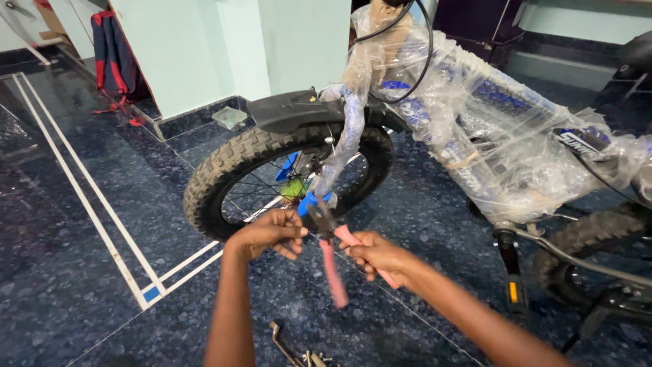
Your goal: The person uses pink-handled pliers to tighten a bolt on the front wheel axle of a partially wrapped bicycle. They then move to the handlebars and use the pliers to tighten a bolt on the brake lever assembly.
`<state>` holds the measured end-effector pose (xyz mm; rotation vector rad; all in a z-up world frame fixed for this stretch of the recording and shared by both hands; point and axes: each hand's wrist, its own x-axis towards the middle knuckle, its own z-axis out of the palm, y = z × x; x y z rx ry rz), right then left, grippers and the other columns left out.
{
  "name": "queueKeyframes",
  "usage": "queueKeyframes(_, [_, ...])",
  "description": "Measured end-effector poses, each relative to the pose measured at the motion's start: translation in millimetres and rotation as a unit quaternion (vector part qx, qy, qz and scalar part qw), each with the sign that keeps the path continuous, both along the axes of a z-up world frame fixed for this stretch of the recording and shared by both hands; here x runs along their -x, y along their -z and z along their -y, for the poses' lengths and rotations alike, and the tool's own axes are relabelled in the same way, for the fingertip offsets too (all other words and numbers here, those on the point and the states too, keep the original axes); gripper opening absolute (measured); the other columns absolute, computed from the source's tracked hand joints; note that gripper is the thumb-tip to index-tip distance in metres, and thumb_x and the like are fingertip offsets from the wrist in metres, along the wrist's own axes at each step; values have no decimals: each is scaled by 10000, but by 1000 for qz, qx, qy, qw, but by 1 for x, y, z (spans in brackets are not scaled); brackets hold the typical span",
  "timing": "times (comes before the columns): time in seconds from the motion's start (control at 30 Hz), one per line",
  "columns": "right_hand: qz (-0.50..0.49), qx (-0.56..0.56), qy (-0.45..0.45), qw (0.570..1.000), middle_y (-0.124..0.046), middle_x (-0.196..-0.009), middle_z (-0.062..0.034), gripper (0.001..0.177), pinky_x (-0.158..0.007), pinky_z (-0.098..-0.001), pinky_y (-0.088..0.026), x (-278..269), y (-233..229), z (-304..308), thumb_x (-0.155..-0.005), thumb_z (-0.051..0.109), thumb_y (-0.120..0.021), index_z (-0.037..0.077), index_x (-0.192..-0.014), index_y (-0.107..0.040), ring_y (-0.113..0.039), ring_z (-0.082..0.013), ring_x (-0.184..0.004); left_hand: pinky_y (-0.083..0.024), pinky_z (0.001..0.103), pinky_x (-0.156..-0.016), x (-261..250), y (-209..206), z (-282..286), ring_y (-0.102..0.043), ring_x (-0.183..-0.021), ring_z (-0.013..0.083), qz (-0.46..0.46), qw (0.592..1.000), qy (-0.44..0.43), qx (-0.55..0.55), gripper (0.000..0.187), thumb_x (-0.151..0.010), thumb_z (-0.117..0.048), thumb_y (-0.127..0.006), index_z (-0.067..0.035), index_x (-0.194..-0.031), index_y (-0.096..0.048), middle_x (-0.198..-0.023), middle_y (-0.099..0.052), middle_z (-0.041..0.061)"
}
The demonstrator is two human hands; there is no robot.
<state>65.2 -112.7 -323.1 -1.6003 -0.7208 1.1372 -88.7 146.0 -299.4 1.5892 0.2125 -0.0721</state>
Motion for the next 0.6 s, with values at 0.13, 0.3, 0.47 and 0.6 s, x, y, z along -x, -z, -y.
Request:
queueKeyframes(0.13, [58,20,10,998,-478,-665,67,322,-355,-203,-333,8,1,-4,-928,158,-566,129,-1241,-638,-409,-24,-463,-634,380,-706,0,33,-13,-736,-836,157,-26,998,-54,-23,237,-860,-254,-790,-97,-986,-666,-934,-732,25])
queueKeyframes(0.3, [-47,-51,43,997,-362,-587,71,278,-296,-206,-223,8,-8,-26,-989,267,-638,53,-1167,-632,-299,-19,-382,-511,336,-663,3,63,-8,-650,-855,146,-88,984,-103,-119,447,-755,-403,-848,-168,-1097,-681,-919,-686,-11])
queueKeyframes(0.47, [-86,-79,78,990,-361,-575,84,376,-304,-199,-215,9,-12,-42,-986,384,-593,64,-1181,-622,-293,-17,-380,-444,329,-643,-4,76,5,-622,-873,143,-131,976,-98,-145,576,-761,-553,-803,-167,-1171,-680,-958,-675,-6])
queueKeyframes(0.6, [-133,-116,91,980,-364,-575,81,379,-321,-213,-244,1,-14,-43,-996,364,-579,39,-1191,-582,-319,-22,-391,-499,403,-741,-14,71,4,-685,-998,157,-116,987,-84,-77,525,-825,-550,-716,-211,-1218,-640,-1074,-728,-22])
